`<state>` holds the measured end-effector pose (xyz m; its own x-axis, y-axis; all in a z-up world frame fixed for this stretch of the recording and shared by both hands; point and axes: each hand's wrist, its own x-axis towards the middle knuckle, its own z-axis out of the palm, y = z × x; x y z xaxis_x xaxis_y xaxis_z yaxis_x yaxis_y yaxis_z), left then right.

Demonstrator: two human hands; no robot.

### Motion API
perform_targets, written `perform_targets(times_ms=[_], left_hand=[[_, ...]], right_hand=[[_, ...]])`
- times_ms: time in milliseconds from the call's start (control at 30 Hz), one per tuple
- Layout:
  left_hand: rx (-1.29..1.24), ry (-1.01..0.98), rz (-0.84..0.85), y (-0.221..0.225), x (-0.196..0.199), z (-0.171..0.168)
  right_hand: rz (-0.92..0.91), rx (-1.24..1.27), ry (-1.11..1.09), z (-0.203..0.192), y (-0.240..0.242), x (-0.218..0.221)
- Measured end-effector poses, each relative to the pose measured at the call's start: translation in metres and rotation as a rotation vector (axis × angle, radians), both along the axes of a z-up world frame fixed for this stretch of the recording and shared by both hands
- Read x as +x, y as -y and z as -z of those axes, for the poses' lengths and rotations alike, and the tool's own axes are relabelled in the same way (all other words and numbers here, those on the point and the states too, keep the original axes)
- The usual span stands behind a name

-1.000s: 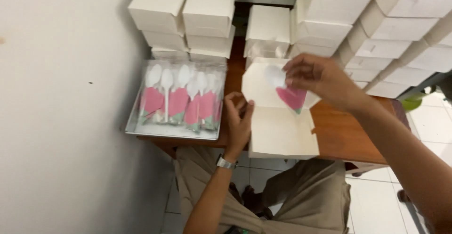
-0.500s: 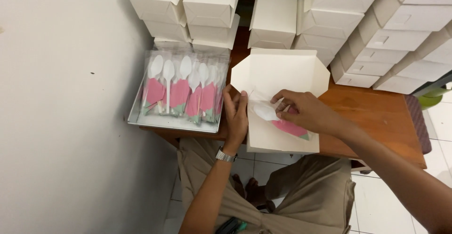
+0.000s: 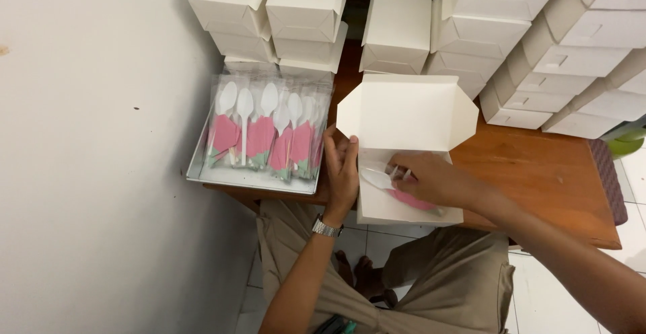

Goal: Placing individual wrapped spoons into small white cardboard boxes and stacking them.

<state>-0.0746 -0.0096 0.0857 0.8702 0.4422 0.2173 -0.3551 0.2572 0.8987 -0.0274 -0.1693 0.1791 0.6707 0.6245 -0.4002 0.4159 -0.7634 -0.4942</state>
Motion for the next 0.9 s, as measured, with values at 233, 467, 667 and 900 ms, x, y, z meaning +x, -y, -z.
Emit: perform_targets(times_ms=[233, 467, 667, 900], left_hand=[[0.036, 0.028, -0.029, 0.004, -0.004, -0.013], [0.073, -0.001, -0.036, 0.003, -0.002, -0.006], [0.195, -0.011, -0.141, -0.004, 0.021, 0.054], [0.276, 0.11, -0.082, 0.007, -0.007, -0.018]], right_hand=[[-0.041, -0.096, 0.123, 0.003, -0.002, -0.011], [0.094, 0.09, 0.104, -0.028, 0.014, -0.017], [0.186, 0.689, 0.529, 0.014, 0.066, -0.01], [0.656, 0.918, 0.542, 0.019, 0.068, -0.011]])
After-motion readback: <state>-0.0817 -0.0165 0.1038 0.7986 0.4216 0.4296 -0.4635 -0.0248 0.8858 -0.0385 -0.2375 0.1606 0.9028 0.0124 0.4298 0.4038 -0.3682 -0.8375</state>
